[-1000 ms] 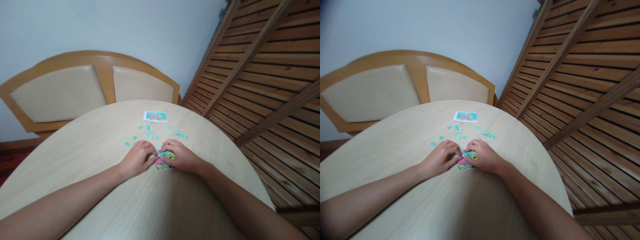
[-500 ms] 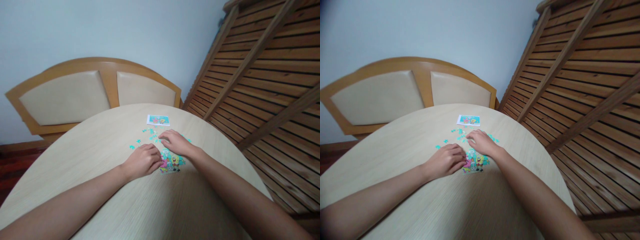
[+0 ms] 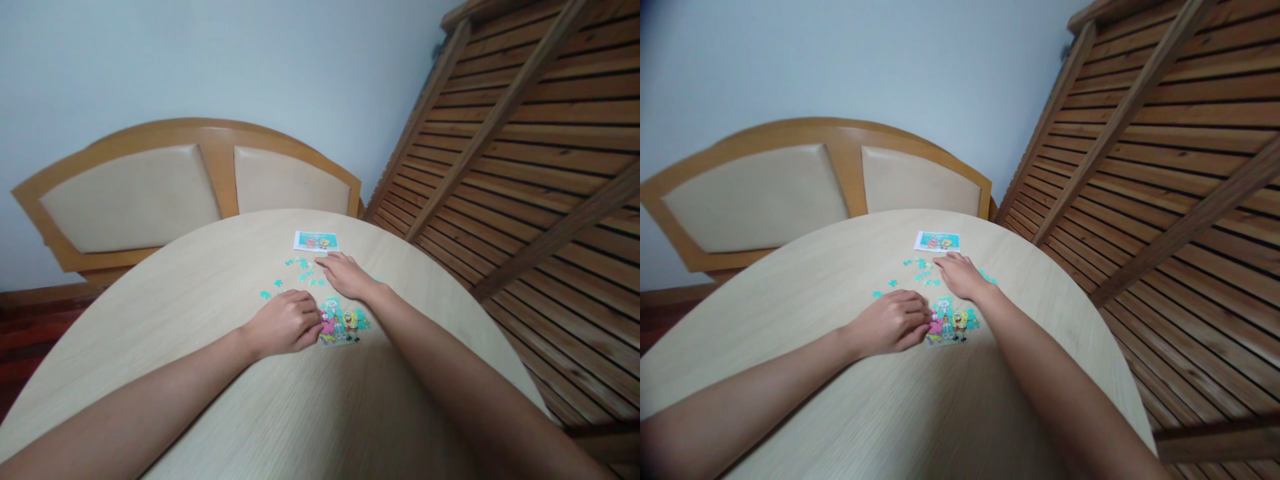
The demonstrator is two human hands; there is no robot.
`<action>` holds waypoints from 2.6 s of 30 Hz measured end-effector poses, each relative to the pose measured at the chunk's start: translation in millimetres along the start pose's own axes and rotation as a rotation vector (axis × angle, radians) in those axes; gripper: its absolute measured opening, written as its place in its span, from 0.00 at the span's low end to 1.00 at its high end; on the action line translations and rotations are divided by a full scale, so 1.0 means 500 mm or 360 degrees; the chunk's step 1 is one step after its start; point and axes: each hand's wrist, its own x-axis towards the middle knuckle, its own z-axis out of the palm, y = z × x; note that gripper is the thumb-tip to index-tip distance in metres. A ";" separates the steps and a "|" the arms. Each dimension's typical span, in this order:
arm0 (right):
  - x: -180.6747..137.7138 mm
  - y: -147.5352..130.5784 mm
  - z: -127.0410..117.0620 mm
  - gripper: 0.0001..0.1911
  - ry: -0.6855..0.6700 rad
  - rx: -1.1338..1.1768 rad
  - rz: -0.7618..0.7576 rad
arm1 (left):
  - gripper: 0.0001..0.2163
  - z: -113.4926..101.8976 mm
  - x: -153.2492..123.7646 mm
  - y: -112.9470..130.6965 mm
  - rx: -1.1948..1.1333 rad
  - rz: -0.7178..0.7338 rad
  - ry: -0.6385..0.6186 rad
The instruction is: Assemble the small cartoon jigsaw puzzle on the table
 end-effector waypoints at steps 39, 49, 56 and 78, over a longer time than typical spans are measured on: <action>-0.174 0.023 -0.046 0.04 0.0069 0.0304 0.0121 | 0.12 0.002 -0.006 0.002 -0.0258 -0.0190 -0.0027; -0.177 0.011 -0.058 0.06 0.0015 0.0513 0.0148 | 0.11 0.003 -0.005 0.001 -0.0224 -0.0297 -0.0020; -0.163 -0.042 -0.049 0.11 0.0222 0.1181 0.0342 | 0.07 0.016 -0.002 0.006 -0.0374 -0.0563 0.0162; -0.156 -0.106 -0.013 0.18 0.0105 0.1590 0.0529 | 0.08 0.030 0.005 0.015 -0.1093 -0.0945 0.0403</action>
